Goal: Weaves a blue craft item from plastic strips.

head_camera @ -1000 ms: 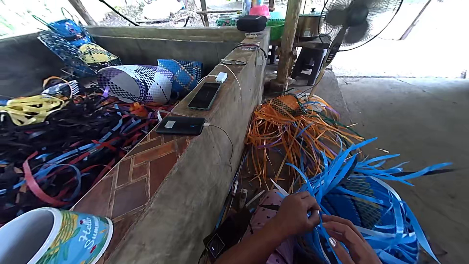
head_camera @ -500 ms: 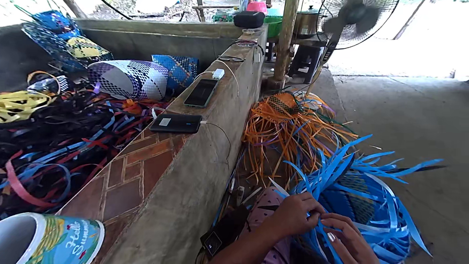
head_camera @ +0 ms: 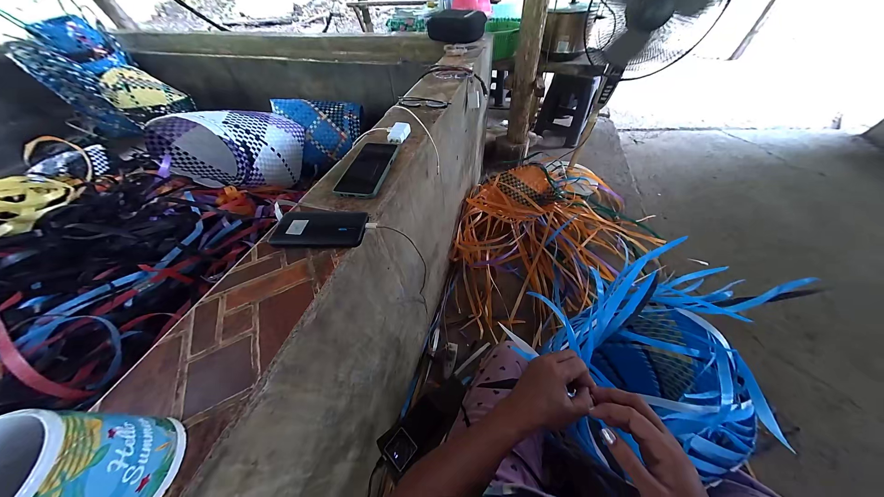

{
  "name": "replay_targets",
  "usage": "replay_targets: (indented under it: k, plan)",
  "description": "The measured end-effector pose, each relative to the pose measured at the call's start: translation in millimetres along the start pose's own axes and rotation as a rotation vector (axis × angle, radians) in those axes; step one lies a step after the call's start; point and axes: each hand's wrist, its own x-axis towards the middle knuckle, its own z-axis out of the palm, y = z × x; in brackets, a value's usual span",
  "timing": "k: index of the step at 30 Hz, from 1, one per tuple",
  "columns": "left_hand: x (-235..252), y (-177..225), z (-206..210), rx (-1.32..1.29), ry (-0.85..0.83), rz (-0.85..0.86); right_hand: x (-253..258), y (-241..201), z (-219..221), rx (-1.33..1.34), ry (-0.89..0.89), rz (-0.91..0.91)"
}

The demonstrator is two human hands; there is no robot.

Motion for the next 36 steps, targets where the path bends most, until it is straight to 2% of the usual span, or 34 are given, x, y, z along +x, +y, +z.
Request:
replay_targets:
  k: [5, 11, 14, 19, 27, 36]
  plan:
    - [2.7, 10.0, -11.5, -0.056, 0.126, -0.109, 2.5, -2.7, 3.3, 0.183, 0.019, -0.024]
    - [-0.2, 12.9, -14.7, -0.445, 0.091, -0.259, 6.4, -8.6, -1.4, 0.937, 0.194, 0.173]
    - [-0.9, 17.4, -13.7, -0.529, 0.081, -0.276, 7.5, -4.7, -4.4, 1.128, 0.200, 0.177]
    - [-0.7, 20.5, -14.6, -0.542, 0.066, -0.237, 10.3, -5.8, -3.6, 1.262, 0.200, 0.224]
    - [-1.9, 20.6, -9.6, -0.431, 0.012, -0.055, 14.0, -9.7, -0.8, 1.352, 0.209, 0.255]
    - [-3.2, 21.6, -8.1, -0.401, 0.001, -0.019, 14.2, -7.8, 0.6, 1.379, 0.216, 0.268]
